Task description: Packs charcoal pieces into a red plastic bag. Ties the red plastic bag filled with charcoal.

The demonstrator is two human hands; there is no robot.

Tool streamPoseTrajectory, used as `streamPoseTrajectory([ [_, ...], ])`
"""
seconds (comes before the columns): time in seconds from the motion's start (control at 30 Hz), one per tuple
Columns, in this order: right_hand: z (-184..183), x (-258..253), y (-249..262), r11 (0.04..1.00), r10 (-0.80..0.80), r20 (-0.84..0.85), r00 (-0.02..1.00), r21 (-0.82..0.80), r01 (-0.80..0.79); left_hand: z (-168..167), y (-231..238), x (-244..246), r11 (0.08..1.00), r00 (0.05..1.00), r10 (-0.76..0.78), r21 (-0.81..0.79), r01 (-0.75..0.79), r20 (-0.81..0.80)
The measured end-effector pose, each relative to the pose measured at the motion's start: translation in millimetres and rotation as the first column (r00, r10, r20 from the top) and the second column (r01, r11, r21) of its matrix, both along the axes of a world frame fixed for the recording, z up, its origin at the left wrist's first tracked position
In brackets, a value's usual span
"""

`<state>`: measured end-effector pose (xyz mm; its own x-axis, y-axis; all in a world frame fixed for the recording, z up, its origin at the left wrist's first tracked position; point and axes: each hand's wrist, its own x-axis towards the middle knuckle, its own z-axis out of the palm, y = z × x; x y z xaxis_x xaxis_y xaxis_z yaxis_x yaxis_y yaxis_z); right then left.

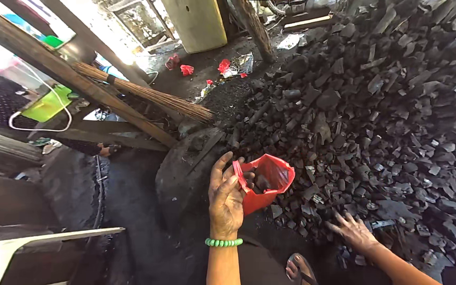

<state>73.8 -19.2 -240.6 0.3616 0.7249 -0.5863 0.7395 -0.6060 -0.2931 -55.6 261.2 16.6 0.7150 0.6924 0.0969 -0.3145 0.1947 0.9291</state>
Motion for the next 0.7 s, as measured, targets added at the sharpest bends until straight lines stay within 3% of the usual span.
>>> streamPoseTrajectory([
  [0.13,10.7,9.0,12.8,0.997,0.007,-0.042,0.999,-0.075,-0.01,4.8,1.1,-0.7,0.997,0.993,0.045,-0.054,-0.051,-0.111],
  [0.3,9.0,-10.6,29.5,0.983,-0.098,0.004,0.995,-0.155,0.098,6.5,-9.1,1.8,0.988,0.977,0.011,-0.149,-0.044,-0.214],
  [0.4,11.1,2.6,24.5,0.986,-0.161,-0.064,0.985,-0.065,0.157,6.7,-14.5,5.7,0.982,0.978,-0.057,-0.19,0.018,-0.201],
  [0.47,18.0,14.9,16.1,0.94,-0.329,-0.113,0.937,0.059,0.337,5.7,-20.0,9.7,0.972,0.978,-0.12,-0.221,0.081,-0.168],
  [0.53,33.6,30.4,6.0,0.808,-0.517,-0.194,0.834,0.213,0.55,2.9,-26.6,14.5,0.958,0.974,-0.192,-0.24,0.158,-0.122],
  [0.57,40.8,39.1,-0.3,0.68,-0.598,-0.28,0.751,0.319,0.66,1.3,-30.5,17.0,0.953,0.968,-0.225,-0.235,0.194,-0.112],
  [0.63,62.7,56.9,-10.2,0.318,-0.643,-0.566,0.517,0.416,0.852,-2.3,-37.8,22.5,0.936,0.95,-0.297,-0.225,0.27,-0.096],
  [0.7,90.4,71.1,-13.6,-0.017,-0.475,-0.817,0.327,0.38,0.925,-4.5,-46.0,28.9,0.916,0.929,-0.359,-0.221,0.334,-0.088],
])
